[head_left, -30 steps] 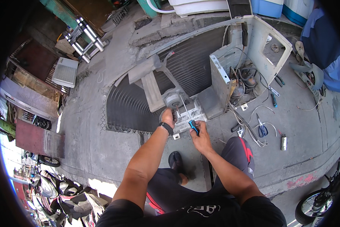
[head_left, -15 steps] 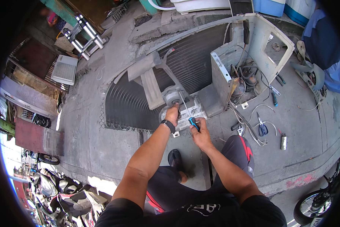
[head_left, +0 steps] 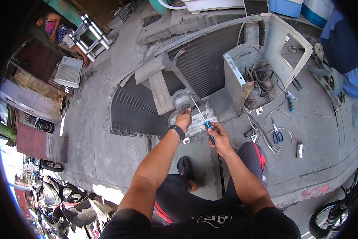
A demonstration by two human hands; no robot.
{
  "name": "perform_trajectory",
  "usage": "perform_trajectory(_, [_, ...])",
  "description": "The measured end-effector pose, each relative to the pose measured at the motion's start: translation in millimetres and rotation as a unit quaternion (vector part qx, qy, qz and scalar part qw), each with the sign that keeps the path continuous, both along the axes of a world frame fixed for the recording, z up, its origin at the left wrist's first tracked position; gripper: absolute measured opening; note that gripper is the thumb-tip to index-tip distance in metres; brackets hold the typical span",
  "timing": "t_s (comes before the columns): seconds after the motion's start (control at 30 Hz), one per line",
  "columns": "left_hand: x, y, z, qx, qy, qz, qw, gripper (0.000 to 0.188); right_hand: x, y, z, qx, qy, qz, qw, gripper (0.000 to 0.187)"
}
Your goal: The person disassembles an air conditioner unit by using a screwdriver to remove internal wires and components, then uses a wrench to detach the fan blade from its motor.
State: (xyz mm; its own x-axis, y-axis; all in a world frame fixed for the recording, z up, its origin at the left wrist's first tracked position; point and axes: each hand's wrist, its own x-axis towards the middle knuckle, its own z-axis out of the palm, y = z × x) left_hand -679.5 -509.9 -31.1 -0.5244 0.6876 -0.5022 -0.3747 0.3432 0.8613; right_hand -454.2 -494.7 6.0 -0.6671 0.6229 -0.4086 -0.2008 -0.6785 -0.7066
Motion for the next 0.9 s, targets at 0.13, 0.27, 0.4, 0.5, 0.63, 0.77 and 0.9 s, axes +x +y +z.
perform_trajectory(0.13, [2, 4, -8, -0.052, 0.078, -0.027, 0.995, 0.034, -1, 1, 2, -0.233, 0.168, 0.035, 0.957, 0.027])
perform_trajectory(0.27, [8, 4, -15, -0.141, 0.439, -0.092, 0.882, 0.052, -14, -12, -1, -0.381, 0.318, 0.054, 0.866, 0.022])
perform_trajectory(0.4, [13, 2, -12, -0.112, 0.463, -0.099, 0.874, 0.055, -22, -24, 34, -0.274, 0.140, -0.003, 0.952, 0.015])
perform_trajectory(0.5, [16, 3, -9, -0.121, 0.442, -0.096, 0.884, 0.055, -24, -22, 30, -0.289, 0.155, 0.023, 0.944, 0.015])
perform_trajectory(0.63, [17, 3, -5, -0.101, 0.460, -0.087, 0.878, 0.052, -27, -18, 15, 0.197, -0.166, 0.018, 0.966, 0.021])
perform_trajectory(0.77, [20, 3, -1, -0.080, 0.461, -0.065, 0.881, 0.051, -25, -25, 23, 0.412, -0.351, 0.036, 0.840, 0.032])
perform_trajectory(0.9, [13, 2, 0, -0.107, 0.431, -0.059, 0.894, 0.055, -18, -6, 12, -0.187, 0.109, 0.011, 0.976, 0.023])
